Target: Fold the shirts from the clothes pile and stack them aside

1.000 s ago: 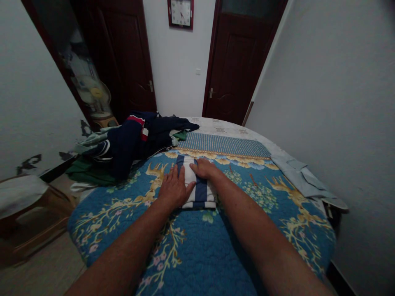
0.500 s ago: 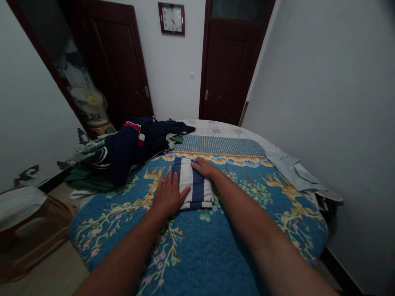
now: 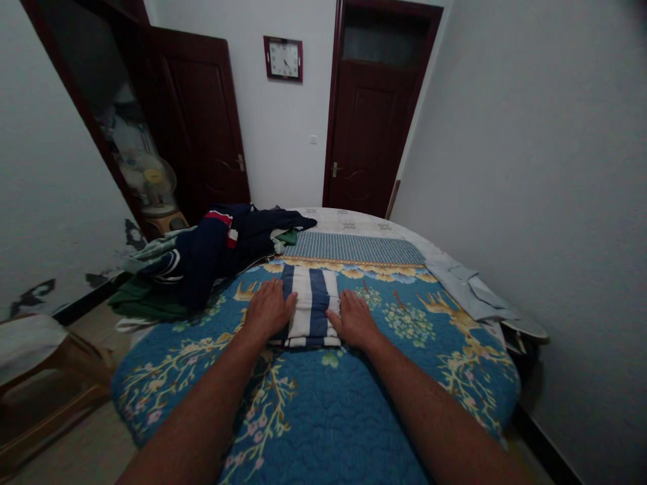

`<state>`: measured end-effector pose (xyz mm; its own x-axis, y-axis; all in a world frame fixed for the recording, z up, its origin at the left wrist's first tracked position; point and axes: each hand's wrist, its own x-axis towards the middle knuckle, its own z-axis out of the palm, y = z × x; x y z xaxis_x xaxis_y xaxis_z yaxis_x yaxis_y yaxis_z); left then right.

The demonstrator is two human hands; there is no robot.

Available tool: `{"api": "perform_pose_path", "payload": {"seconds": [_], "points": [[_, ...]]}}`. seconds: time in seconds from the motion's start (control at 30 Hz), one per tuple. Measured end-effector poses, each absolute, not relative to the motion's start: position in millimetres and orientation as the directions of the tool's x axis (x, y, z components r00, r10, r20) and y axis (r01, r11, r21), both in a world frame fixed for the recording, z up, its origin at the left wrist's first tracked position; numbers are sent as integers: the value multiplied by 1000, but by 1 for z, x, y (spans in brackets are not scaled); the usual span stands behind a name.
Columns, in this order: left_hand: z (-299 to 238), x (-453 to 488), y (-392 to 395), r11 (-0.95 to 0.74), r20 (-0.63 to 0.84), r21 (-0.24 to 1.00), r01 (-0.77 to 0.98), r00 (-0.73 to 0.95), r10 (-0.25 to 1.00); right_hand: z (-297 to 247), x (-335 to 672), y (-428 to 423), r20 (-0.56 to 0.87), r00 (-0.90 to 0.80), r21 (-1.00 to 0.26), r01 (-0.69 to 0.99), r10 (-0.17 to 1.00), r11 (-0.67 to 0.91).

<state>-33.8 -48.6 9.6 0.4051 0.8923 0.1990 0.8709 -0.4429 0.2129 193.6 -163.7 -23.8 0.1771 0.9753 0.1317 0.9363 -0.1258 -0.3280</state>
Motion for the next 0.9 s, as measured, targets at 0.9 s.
{"api": "perform_pose_path", "payload": {"seconds": [0.9], "points": [[-8,-26,2,-395,295,435,809,287,911,2,172,-148,99,402,-719,661,910,-214]]}}
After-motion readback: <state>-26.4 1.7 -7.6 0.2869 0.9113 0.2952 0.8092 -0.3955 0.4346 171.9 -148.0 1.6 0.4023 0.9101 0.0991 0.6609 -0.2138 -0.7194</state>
